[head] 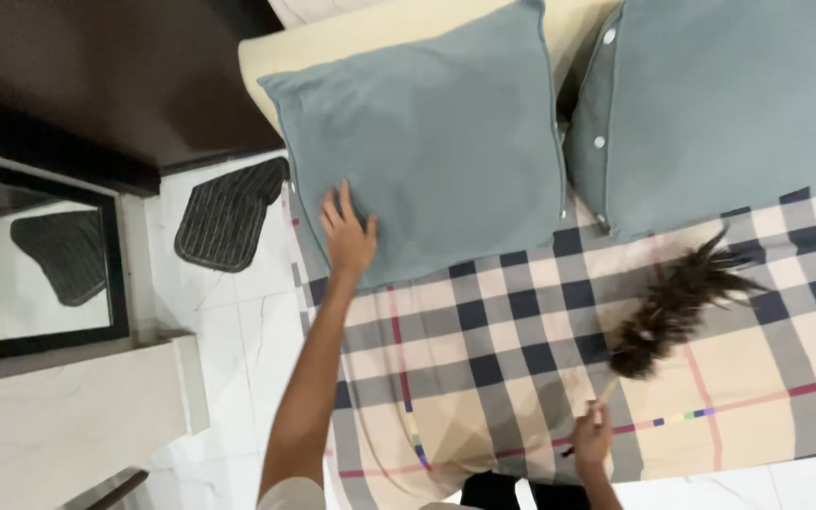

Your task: Dusting a pillow with a feather duster and then emptying a small trash bin into a larger waste bag.

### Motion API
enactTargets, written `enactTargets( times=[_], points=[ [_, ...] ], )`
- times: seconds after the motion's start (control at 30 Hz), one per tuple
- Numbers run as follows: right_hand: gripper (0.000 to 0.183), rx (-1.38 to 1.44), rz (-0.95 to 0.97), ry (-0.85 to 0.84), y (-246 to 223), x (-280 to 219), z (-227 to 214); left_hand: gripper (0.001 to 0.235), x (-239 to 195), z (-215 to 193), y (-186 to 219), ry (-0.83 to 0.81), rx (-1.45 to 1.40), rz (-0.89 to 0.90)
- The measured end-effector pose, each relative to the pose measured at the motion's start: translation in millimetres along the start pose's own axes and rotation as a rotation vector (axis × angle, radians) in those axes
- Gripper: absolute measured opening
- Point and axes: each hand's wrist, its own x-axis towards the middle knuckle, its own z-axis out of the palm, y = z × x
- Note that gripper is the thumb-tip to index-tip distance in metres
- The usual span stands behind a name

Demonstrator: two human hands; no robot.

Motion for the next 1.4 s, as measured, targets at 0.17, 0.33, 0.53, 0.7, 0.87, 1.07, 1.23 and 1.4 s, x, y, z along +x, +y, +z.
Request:
enactTargets(
  times=[0.17, 0.33, 0.53, 0.7, 0.87, 1.07, 1.23, 1.4],
  points=[
    [0.03, -0.505, -0.473, -0.495, 52, -61, 31, 0.085, -324, 91, -79, -0.332, 0.124, -0.474],
    [0.034, -0.644, -0.134, -0.321, -13, -45, 9, 0.091, -554, 58, -70, -0.435, 0.333, -0.52],
    [0.034, -0.634, -0.527, -0.811, 67, -39, -5, 0.076, -656, 67, -73, -0.812, 0.096, -1.067],
    [0.03, -0.558, -0.524, -0.649, -12, -87, -10, 0.042, -677, 84, -50, -0.422, -0.235, -1.061],
    [0.034, -0.816, -0.419, -0.98, 73, -118, -53, 0.028, -721, 86, 0, -0.321, -0.278, -0.91],
    [0.035, -0.802, -0.419, -0.911, 116, -142, -75, 0.026, -762, 64, -3, -0.41, -0.306, -0.911],
    [0.035, -1.033, -0.383, -0.942, 95, -172, -47, 0.032, -763, 29, -46, -0.555, -0.315, -1.043],
    [0.027, -0.853, -0.629, -0.831, 57, -210, 20, 0.028, -764, 12, -105, -0.498, -0.373, -0.942]
  ],
)
